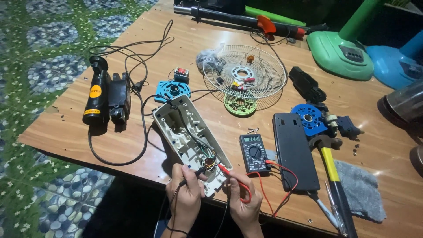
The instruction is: Using a digital multimeter to test electrical continuity and components inside the base of an electric fan.
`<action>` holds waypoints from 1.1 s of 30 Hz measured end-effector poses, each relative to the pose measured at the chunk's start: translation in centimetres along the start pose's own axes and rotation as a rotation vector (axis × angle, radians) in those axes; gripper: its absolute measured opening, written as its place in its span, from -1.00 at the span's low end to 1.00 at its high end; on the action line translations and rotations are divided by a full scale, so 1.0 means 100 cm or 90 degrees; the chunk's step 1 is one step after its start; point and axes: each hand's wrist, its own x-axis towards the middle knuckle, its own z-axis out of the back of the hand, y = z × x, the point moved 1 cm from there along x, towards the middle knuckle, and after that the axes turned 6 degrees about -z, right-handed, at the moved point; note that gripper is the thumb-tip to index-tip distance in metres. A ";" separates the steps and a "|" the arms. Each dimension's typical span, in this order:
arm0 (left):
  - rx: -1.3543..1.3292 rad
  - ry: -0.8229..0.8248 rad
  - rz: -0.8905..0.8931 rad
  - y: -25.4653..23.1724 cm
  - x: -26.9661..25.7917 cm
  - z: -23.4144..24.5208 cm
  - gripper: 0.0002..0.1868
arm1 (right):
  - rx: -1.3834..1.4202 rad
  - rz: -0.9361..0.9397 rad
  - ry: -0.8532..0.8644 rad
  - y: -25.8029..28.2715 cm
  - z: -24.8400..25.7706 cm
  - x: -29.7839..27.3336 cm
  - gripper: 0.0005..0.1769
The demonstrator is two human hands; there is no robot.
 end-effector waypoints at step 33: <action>-0.016 -0.026 -0.030 0.004 0.000 -0.003 -0.66 | 0.009 0.029 -0.084 -0.010 -0.003 -0.005 -0.75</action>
